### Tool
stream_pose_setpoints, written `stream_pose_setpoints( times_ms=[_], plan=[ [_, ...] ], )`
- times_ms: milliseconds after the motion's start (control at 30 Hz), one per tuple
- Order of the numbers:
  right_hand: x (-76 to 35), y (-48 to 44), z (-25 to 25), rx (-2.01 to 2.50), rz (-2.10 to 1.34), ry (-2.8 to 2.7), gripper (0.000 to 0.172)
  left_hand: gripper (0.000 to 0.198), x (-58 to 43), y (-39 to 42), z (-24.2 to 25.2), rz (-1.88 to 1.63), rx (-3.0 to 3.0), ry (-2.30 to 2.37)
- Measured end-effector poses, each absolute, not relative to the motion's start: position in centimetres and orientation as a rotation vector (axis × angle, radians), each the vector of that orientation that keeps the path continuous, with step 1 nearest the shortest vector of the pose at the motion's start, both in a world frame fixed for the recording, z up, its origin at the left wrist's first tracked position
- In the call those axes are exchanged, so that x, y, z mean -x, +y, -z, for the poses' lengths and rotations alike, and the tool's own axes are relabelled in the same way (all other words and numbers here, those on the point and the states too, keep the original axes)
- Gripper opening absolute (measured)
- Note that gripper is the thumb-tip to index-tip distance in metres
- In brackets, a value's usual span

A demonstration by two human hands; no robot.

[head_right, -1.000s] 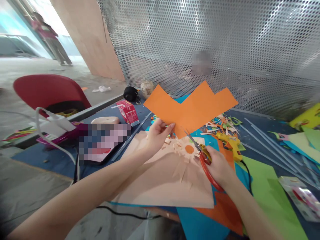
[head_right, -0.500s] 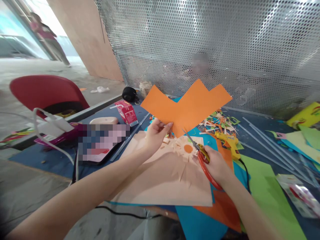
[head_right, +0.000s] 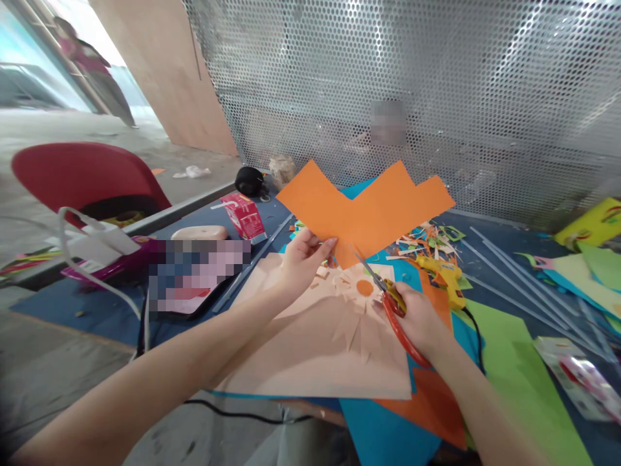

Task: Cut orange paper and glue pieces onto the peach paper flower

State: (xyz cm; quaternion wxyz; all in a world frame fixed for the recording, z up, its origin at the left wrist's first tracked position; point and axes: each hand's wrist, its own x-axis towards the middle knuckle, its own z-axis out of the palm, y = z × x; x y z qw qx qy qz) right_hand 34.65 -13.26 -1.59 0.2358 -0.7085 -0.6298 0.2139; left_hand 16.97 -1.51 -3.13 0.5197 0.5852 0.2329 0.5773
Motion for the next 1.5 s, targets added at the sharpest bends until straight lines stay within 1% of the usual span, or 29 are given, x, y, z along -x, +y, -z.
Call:
stream_pose_setpoints(
  times_ms=[167,500,700,933,1167,1300,1500],
  plan=[
    [-34.6,-13.3,1.6,1.945,-0.528,-1.78,0.026,0.021,-16.9,-1.6,3.1,-1.394,-1.402,0.544],
    [-34.6,-13.4,1.6,1.907,-0.494,-1.841,0.03,0.026,-17.0,-2.2,2.1,-1.397,-1.319,0.588],
    [-34.7,-13.4,1.6,1.931,-0.55,-1.781,0.024,0.028,-17.0,-2.5,1.8,-1.329,-1.311,0.593],
    [-34.7,-13.4,1.5,1.907,-0.605,-1.747,0.024,0.028,-17.0,-2.3,2.0,-1.332,-1.329,0.586],
    [-34.6,-13.4,1.4,1.916,-0.566,-1.766,0.025,0.022,-17.0,-2.3,2.0,-1.346,-1.346,0.569],
    [-34.5,-13.4,1.3,1.936,-0.616,-1.738,0.023,0.02,-17.0,-2.3,2.0,-1.36,-1.36,0.564],
    [-34.5,-13.5,1.2,1.957,-0.647,-1.733,0.019,0.02,-17.0,-2.3,2.1,-1.351,-1.381,0.576]
  ],
)
